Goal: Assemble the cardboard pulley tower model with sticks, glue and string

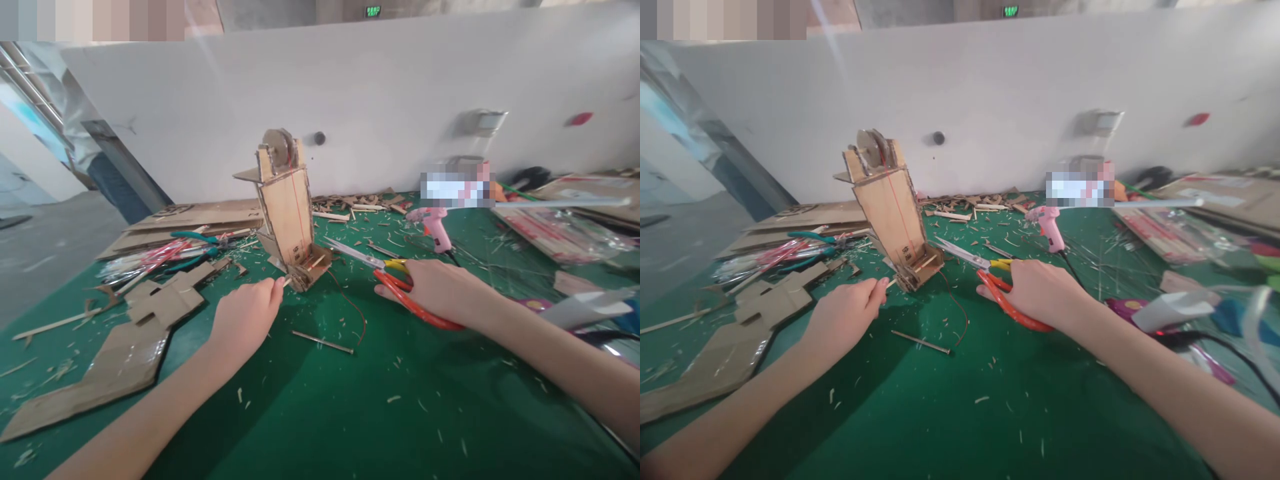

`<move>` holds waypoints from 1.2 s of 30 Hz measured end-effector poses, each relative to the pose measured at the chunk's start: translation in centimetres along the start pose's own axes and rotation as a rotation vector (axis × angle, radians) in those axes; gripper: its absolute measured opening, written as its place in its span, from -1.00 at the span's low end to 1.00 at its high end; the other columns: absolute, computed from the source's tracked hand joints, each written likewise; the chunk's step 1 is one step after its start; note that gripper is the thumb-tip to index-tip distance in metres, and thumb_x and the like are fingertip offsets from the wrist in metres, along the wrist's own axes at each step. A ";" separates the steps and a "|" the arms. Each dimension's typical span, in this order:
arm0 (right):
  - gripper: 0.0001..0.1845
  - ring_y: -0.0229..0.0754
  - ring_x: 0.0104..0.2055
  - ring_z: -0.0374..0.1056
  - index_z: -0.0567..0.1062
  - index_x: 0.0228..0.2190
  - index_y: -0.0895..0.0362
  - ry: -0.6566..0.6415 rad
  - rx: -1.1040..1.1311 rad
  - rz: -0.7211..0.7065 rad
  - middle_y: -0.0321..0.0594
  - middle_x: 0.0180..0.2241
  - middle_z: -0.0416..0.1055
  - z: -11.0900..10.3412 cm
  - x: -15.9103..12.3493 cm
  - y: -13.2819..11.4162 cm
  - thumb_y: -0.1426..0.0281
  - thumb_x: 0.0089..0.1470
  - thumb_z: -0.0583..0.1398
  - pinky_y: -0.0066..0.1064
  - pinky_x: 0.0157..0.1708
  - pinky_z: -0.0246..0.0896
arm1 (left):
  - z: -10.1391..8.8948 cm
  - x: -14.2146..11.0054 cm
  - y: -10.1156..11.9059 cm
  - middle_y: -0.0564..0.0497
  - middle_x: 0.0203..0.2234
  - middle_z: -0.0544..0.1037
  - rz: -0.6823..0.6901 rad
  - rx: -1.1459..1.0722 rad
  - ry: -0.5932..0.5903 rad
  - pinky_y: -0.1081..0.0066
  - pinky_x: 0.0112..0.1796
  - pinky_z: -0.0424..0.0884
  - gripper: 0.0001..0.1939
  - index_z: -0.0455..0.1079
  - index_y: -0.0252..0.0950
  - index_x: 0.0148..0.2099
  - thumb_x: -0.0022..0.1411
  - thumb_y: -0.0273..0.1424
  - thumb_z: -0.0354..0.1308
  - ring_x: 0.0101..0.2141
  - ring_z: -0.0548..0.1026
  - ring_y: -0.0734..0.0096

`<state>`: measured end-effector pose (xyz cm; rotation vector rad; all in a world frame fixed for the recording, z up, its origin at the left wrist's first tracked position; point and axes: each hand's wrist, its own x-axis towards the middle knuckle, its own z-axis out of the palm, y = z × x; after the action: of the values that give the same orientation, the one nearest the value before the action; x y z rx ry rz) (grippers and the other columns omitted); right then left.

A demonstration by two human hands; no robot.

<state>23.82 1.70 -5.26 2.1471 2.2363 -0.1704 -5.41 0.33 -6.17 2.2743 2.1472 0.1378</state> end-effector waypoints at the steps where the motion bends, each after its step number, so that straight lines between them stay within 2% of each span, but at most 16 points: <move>1: -0.36 -0.04 -0.45 0.37 0.39 -0.45 0.09 -0.004 -0.002 0.003 -0.11 -0.41 0.47 0.0 0.0 0.0 -0.24 -0.12 0.01 -0.26 -0.48 0.17 | 0.0 0.1 -0.1 -0.05 -0.51 0.52 -0.005 -0.012 -0.006 0.43 -0.53 0.13 -0.50 0.33 -0.27 -0.41 0.38 -0.21 -0.34 -0.49 0.48 0.28; 12: -0.36 -0.01 -0.46 0.38 0.39 -0.47 0.09 0.000 -0.005 -0.011 -0.09 -0.42 0.47 -0.2 -0.1 -0.2 -0.24 -0.13 0.01 -0.25 -0.50 0.17 | 0.2 0.4 -0.4 -0.06 -0.53 0.50 -0.006 -0.035 0.009 0.44 -0.55 0.10 -0.49 0.30 -0.27 -0.45 0.37 -0.19 -0.34 -0.53 0.44 0.33; 17: -0.33 -0.02 -0.48 0.36 0.39 -0.40 0.12 0.005 -0.021 -0.016 -0.07 -0.43 0.46 -0.4 -0.2 -0.2 -0.24 -0.13 0.01 -0.25 -0.50 0.18 | 0.1 0.3 -0.3 -0.04 -0.55 0.48 0.003 -0.027 0.011 0.43 -0.55 0.09 -0.50 0.26 -0.26 -0.47 0.37 -0.19 -0.34 -0.54 0.42 0.32; 25: -0.33 0.04 -0.42 0.39 0.38 -0.40 0.12 0.006 -0.065 -0.023 -0.07 -0.42 0.46 -0.4 -0.2 -0.2 -0.24 -0.12 0.00 -0.21 -0.45 0.18 | 0.2 0.1 0.1 -0.04 -0.53 0.49 0.028 -0.053 -0.018 0.43 -0.51 0.14 -0.51 0.28 -0.26 -0.44 0.37 -0.22 -0.36 -0.52 0.43 0.32; 36: -0.27 0.09 -0.34 0.41 0.43 -0.35 0.15 -0.012 -0.099 -0.010 0.02 -0.36 0.47 -1.0 0.6 -1.3 -0.24 -0.07 -0.05 -0.20 -0.42 0.23 | 0.5 0.3 0.0 -0.02 -0.57 0.46 0.024 -0.061 -0.007 0.41 -0.53 0.07 -0.50 0.23 -0.26 -0.48 0.37 -0.19 -0.36 -0.55 0.39 0.34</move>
<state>22.57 2.35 -4.23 2.0804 2.1998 -0.0704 -5.38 0.62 -6.69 2.2644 2.0831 0.1917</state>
